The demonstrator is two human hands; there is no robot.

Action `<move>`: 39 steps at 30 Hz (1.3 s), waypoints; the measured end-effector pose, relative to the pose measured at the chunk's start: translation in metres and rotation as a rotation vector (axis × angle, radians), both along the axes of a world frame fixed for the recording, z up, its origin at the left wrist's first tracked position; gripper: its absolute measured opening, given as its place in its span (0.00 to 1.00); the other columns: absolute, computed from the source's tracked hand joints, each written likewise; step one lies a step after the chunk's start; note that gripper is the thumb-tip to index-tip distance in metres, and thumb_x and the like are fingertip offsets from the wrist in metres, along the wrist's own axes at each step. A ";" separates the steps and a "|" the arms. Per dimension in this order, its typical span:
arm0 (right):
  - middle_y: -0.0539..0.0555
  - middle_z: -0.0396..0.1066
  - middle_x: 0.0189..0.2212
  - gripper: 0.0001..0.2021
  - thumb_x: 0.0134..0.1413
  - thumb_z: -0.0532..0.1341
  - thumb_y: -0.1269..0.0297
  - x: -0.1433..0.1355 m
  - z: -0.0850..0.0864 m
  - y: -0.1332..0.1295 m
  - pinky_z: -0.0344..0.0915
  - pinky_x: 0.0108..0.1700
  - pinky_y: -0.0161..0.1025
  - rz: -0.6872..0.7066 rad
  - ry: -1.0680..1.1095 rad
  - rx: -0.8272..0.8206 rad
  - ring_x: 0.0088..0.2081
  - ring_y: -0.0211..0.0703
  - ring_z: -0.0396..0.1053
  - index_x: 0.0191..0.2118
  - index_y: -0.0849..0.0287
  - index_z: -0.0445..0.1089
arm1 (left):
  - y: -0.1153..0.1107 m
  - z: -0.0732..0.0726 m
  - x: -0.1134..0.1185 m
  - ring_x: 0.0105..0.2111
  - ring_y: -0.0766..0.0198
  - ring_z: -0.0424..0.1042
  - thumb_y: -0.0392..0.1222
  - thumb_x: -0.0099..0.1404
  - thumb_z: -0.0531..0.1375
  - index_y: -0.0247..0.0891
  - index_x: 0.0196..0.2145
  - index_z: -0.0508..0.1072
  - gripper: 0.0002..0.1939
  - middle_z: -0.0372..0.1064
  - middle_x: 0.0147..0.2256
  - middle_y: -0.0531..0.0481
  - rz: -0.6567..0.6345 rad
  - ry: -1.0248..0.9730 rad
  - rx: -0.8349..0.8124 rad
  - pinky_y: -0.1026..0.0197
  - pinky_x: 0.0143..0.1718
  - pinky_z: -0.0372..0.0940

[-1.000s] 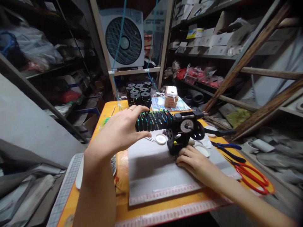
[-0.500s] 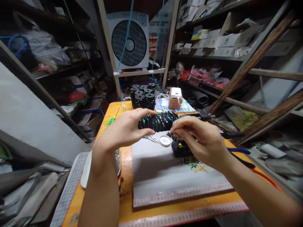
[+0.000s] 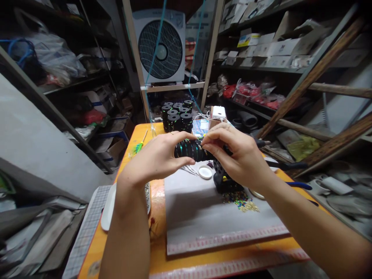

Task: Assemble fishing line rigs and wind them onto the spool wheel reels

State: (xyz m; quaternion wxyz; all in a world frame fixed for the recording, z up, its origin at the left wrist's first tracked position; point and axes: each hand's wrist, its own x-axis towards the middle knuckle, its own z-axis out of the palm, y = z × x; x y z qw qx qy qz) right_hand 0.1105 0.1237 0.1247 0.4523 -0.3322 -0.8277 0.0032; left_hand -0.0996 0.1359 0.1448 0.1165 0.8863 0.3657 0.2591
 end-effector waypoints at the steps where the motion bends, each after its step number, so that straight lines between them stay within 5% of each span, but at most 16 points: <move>1: 0.53 0.69 0.33 0.04 0.62 0.59 0.74 0.000 0.000 0.000 0.64 0.38 0.40 -0.001 -0.019 0.015 0.35 0.41 0.68 0.37 0.58 0.68 | 0.000 0.000 0.000 0.52 0.56 0.72 0.43 0.61 0.66 0.43 0.55 0.69 0.25 0.74 0.52 0.48 0.000 0.002 -0.003 0.55 0.52 0.65; 10: 0.56 0.69 0.35 0.04 0.64 0.56 0.74 -0.001 -0.006 -0.004 0.65 0.40 0.42 -0.038 -0.184 0.125 0.37 0.45 0.66 0.38 0.59 0.66 | -0.001 -0.001 0.000 0.51 0.57 0.71 0.43 0.61 0.66 0.41 0.54 0.68 0.25 0.73 0.52 0.48 0.031 0.010 -0.017 0.55 0.52 0.65; 39: 0.58 0.71 0.35 0.05 0.60 0.60 0.77 -0.002 -0.024 0.004 0.69 0.44 0.43 -0.097 -0.245 0.440 0.38 0.45 0.68 0.39 0.61 0.68 | 0.000 0.000 0.000 0.49 0.58 0.72 0.41 0.61 0.66 0.40 0.52 0.69 0.22 0.74 0.50 0.50 0.008 0.008 0.008 0.58 0.48 0.63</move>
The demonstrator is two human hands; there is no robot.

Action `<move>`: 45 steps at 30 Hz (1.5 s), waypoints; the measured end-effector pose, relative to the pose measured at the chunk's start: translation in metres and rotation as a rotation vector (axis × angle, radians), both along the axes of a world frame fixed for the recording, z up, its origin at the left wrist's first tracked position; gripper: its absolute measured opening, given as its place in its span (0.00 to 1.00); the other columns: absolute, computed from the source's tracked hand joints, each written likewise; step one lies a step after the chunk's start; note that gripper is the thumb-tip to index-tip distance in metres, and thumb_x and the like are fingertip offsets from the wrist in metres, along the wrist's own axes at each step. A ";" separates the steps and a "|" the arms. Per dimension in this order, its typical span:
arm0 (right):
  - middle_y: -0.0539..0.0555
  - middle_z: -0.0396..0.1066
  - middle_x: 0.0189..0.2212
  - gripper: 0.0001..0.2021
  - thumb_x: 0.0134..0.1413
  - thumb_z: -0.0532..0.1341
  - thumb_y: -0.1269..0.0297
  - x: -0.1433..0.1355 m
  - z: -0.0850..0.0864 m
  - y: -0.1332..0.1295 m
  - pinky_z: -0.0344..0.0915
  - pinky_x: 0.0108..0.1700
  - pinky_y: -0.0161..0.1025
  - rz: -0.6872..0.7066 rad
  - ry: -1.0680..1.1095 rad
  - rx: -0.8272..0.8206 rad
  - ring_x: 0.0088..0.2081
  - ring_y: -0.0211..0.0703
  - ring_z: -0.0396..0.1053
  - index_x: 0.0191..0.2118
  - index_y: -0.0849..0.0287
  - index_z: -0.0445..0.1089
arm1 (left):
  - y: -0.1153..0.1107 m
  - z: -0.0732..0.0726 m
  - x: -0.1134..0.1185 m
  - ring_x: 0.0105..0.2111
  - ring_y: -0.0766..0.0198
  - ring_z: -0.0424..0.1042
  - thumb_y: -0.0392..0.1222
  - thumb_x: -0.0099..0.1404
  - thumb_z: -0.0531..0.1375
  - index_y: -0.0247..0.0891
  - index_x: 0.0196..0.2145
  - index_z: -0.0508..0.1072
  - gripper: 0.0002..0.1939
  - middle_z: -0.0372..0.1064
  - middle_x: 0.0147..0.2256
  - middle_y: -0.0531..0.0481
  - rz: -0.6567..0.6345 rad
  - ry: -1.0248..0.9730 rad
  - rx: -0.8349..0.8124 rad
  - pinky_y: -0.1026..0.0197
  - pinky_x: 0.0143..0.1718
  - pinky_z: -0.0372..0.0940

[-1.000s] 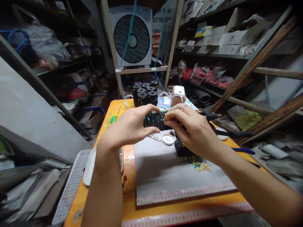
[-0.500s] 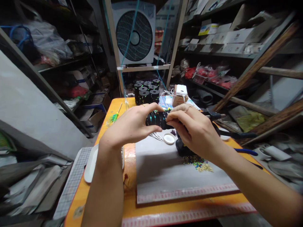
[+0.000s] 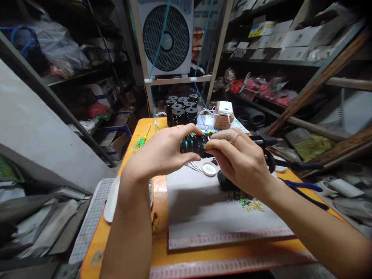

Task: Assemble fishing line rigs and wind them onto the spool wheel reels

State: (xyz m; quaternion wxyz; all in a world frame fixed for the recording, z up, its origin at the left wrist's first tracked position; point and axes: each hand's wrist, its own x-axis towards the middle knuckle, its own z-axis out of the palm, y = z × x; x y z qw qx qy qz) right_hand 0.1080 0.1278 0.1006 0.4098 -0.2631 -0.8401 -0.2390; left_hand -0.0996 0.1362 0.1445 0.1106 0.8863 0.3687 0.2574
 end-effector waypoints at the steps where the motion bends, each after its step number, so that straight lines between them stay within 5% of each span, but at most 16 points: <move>1: 0.58 0.71 0.35 0.05 0.60 0.59 0.77 0.000 0.000 0.000 0.69 0.43 0.43 0.002 0.015 -0.015 0.38 0.45 0.68 0.39 0.61 0.68 | 0.000 0.000 0.000 0.49 0.58 0.72 0.41 0.61 0.66 0.40 0.52 0.69 0.22 0.74 0.50 0.50 -0.003 -0.001 0.003 0.58 0.48 0.63; 27: 0.56 0.68 0.36 0.04 0.62 0.56 0.73 0.001 0.013 -0.003 0.67 0.40 0.43 0.008 -0.044 -0.213 0.38 0.47 0.68 0.39 0.59 0.66 | 0.002 -0.006 -0.006 0.48 0.55 0.73 0.41 0.61 0.65 0.41 0.52 0.69 0.21 0.75 0.49 0.49 -0.018 -0.007 0.012 0.55 0.47 0.65; 45: 0.56 0.72 0.37 0.13 0.56 0.62 0.78 0.004 -0.006 0.000 0.71 0.42 0.46 -0.005 -0.036 0.047 0.38 0.47 0.71 0.45 0.56 0.69 | 0.002 -0.005 -0.005 0.47 0.55 0.73 0.40 0.62 0.64 0.43 0.52 0.68 0.20 0.74 0.49 0.50 -0.015 -0.007 0.019 0.54 0.46 0.65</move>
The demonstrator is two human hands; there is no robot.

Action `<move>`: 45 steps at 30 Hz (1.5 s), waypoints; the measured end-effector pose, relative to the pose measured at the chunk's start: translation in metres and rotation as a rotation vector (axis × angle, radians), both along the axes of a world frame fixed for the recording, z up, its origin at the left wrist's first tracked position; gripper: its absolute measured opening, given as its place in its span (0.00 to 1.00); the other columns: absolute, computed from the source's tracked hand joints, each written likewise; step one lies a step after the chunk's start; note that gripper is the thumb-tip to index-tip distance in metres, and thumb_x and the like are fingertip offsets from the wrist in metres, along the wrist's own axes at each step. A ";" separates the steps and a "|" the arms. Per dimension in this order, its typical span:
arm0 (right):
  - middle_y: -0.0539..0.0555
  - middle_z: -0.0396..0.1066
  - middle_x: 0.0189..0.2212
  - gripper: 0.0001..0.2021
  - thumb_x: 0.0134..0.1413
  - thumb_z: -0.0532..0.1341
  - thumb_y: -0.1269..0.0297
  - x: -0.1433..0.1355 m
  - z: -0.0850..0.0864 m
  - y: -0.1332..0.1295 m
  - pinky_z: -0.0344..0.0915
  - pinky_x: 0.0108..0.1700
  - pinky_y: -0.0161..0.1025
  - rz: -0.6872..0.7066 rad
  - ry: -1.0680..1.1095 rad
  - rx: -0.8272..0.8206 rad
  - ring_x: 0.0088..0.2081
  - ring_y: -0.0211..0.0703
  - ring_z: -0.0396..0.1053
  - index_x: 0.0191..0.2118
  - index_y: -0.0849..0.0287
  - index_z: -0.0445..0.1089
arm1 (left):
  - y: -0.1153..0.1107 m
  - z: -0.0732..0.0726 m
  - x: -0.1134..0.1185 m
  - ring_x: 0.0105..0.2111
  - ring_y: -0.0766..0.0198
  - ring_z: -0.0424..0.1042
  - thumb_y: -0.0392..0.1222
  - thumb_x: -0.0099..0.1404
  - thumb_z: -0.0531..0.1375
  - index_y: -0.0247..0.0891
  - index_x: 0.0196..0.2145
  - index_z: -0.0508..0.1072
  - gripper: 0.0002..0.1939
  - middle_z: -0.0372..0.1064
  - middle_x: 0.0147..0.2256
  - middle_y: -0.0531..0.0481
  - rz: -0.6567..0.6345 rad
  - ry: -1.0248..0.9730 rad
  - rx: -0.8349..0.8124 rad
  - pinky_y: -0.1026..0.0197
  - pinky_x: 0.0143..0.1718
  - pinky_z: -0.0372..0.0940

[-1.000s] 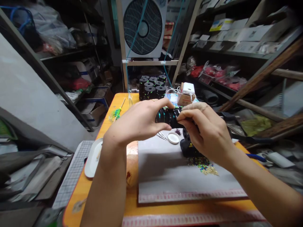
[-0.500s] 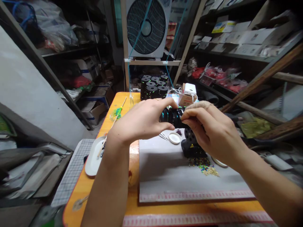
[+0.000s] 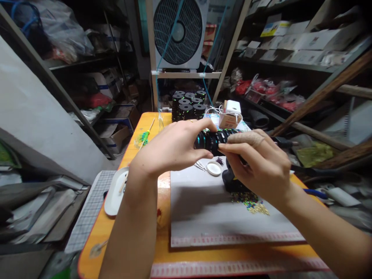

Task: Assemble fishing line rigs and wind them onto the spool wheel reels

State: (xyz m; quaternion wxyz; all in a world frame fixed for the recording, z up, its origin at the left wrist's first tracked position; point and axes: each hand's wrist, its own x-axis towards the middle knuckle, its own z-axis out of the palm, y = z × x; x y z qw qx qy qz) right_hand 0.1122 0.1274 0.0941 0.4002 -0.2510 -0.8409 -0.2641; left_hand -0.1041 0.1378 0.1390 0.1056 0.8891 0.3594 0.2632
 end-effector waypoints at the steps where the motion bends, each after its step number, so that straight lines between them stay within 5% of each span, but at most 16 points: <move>1: 0.57 0.72 0.39 0.15 0.55 0.63 0.79 0.002 -0.003 0.001 0.71 0.43 0.47 0.026 -0.013 0.031 0.39 0.47 0.71 0.47 0.57 0.69 | 0.000 0.000 0.000 0.47 0.55 0.73 0.40 0.62 0.64 0.43 0.52 0.68 0.20 0.74 0.49 0.50 0.000 0.000 -0.003 0.54 0.46 0.65; 4: 0.61 0.73 0.42 0.22 0.53 0.63 0.81 0.011 -0.011 0.002 0.71 0.45 0.47 0.064 -0.086 0.102 0.42 0.50 0.72 0.54 0.61 0.68 | 0.000 0.000 0.000 0.48 0.55 0.73 0.39 0.61 0.65 0.42 0.52 0.68 0.21 0.74 0.49 0.49 0.006 0.000 -0.008 0.54 0.48 0.65; 11: 0.60 0.71 0.43 0.27 0.57 0.64 0.72 0.039 -0.029 -0.033 0.68 0.47 0.48 -0.151 -0.021 0.014 0.44 0.50 0.70 0.61 0.59 0.61 | -0.007 0.004 0.006 0.51 0.52 0.71 0.42 0.61 0.64 0.42 0.56 0.66 0.25 0.70 0.52 0.46 0.079 0.083 0.055 0.51 0.52 0.63; 15: 0.58 0.71 0.40 0.16 0.56 0.63 0.77 0.062 -0.044 -0.058 0.66 0.44 0.47 -0.160 0.048 -0.177 0.41 0.48 0.69 0.50 0.59 0.68 | -0.011 0.006 0.015 0.48 0.51 0.70 0.43 0.59 0.67 0.43 0.55 0.67 0.27 0.70 0.49 0.46 0.085 0.171 0.151 0.51 0.49 0.64; 22: 0.56 0.70 0.37 0.04 0.61 0.59 0.72 0.082 -0.085 -0.067 0.67 0.41 0.46 -0.208 -0.062 -0.755 0.40 0.47 0.67 0.37 0.57 0.70 | -0.009 0.004 0.025 0.47 0.52 0.71 0.38 0.58 0.66 0.43 0.53 0.64 0.26 0.67 0.52 0.45 0.131 0.229 0.174 0.52 0.45 0.66; 32: 0.55 0.71 0.35 0.07 0.62 0.59 0.72 0.071 -0.107 -0.054 0.69 0.38 0.41 -0.176 -0.080 -0.744 0.39 0.45 0.69 0.36 0.56 0.74 | -0.007 0.006 0.023 0.47 0.52 0.72 0.38 0.59 0.66 0.42 0.52 0.67 0.24 0.69 0.50 0.46 0.106 0.214 0.180 0.52 0.47 0.67; 45: 0.56 0.69 0.32 0.06 0.64 0.54 0.73 0.047 -0.089 -0.061 0.67 0.35 0.42 -0.131 -0.113 -0.574 0.34 0.46 0.68 0.37 0.61 0.66 | -0.006 0.006 0.018 0.50 0.49 0.72 0.45 0.63 0.64 0.43 0.56 0.67 0.24 0.72 0.52 0.46 0.111 0.173 0.127 0.48 0.51 0.66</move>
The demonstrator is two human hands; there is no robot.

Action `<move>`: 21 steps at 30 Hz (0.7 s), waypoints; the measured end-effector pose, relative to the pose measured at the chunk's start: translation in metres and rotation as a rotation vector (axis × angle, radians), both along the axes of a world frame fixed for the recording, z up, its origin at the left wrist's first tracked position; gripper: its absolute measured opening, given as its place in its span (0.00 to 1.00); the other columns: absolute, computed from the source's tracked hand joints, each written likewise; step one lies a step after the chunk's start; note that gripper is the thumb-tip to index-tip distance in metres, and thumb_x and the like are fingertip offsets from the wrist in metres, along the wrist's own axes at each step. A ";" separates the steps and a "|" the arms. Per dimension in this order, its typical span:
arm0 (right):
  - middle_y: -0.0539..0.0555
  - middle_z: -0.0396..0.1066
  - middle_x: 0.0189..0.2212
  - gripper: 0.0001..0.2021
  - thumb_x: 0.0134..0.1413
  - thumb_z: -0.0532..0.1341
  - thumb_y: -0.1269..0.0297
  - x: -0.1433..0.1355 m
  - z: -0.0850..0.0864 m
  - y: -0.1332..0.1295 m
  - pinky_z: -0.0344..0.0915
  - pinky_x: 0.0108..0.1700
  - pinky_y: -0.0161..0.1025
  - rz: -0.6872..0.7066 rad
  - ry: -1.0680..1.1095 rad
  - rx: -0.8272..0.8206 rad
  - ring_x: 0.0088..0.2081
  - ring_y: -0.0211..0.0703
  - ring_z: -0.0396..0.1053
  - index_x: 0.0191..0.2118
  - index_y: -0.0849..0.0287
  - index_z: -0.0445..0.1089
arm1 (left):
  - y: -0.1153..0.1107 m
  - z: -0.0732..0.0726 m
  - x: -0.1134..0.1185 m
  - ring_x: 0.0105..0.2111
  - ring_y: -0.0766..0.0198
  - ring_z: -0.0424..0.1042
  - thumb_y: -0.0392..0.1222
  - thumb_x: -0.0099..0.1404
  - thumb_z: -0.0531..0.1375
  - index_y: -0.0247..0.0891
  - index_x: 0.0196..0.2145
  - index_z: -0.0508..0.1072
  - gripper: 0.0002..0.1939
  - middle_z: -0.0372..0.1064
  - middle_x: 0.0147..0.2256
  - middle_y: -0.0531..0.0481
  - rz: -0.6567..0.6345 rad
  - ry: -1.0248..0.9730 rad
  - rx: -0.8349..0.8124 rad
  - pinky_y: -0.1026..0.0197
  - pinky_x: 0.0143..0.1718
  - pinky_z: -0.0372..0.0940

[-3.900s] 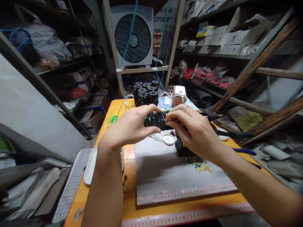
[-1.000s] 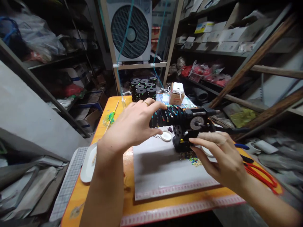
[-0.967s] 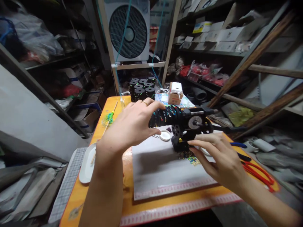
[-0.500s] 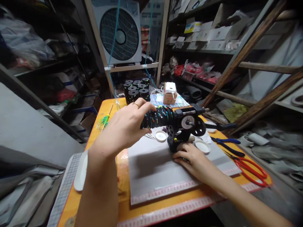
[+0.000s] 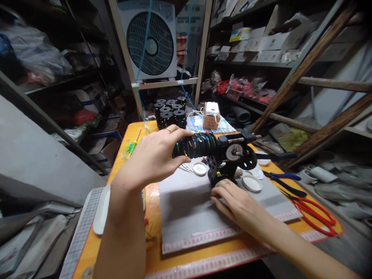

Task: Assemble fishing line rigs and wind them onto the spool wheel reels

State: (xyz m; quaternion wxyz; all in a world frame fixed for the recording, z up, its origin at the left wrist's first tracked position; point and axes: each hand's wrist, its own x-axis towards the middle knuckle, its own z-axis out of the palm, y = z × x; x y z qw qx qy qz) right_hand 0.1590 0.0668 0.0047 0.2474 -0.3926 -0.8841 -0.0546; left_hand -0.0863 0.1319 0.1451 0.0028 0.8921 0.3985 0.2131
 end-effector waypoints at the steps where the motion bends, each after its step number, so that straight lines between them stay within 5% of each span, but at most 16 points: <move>1: 0.55 0.69 0.31 0.05 0.64 0.54 0.73 -0.002 0.003 0.000 0.67 0.35 0.41 0.010 0.013 0.007 0.34 0.45 0.68 0.37 0.60 0.66 | 0.000 0.000 0.000 0.50 0.49 0.72 0.45 0.63 0.64 0.44 0.56 0.67 0.24 0.72 0.52 0.46 -0.004 -0.003 -0.001 0.48 0.51 0.66; 7: 0.51 0.70 0.30 0.04 0.63 0.56 0.74 -0.007 0.030 0.003 0.66 0.34 0.37 0.074 0.116 0.010 0.32 0.40 0.68 0.38 0.59 0.64 | 0.002 -0.002 -0.001 0.49 0.50 0.73 0.45 0.63 0.64 0.43 0.56 0.67 0.25 0.72 0.51 0.46 -0.013 -0.012 0.002 0.49 0.50 0.66; 11: 0.52 0.70 0.33 0.05 0.62 0.57 0.75 -0.015 0.071 0.017 0.66 0.37 0.36 0.130 0.288 0.004 0.34 0.38 0.68 0.41 0.59 0.66 | 0.002 -0.002 -0.001 0.49 0.50 0.73 0.47 0.64 0.63 0.42 0.57 0.68 0.24 0.72 0.51 0.46 -0.011 -0.003 0.016 0.49 0.51 0.66; 15: 0.56 0.69 0.38 0.05 0.62 0.57 0.76 -0.030 0.108 0.043 0.66 0.45 0.39 0.138 0.366 0.223 0.41 0.42 0.68 0.40 0.60 0.67 | 0.002 -0.001 0.000 0.49 0.50 0.73 0.48 0.64 0.62 0.43 0.58 0.67 0.25 0.73 0.51 0.48 0.001 0.004 0.015 0.49 0.51 0.66; 21: 0.57 0.68 0.36 0.04 0.63 0.56 0.76 -0.040 0.120 0.062 0.65 0.42 0.40 0.120 0.259 0.196 0.39 0.43 0.67 0.39 0.62 0.67 | 0.003 -0.002 -0.001 0.49 0.52 0.73 0.48 0.64 0.62 0.43 0.58 0.67 0.25 0.73 0.51 0.49 -0.003 -0.003 -0.013 0.51 0.51 0.66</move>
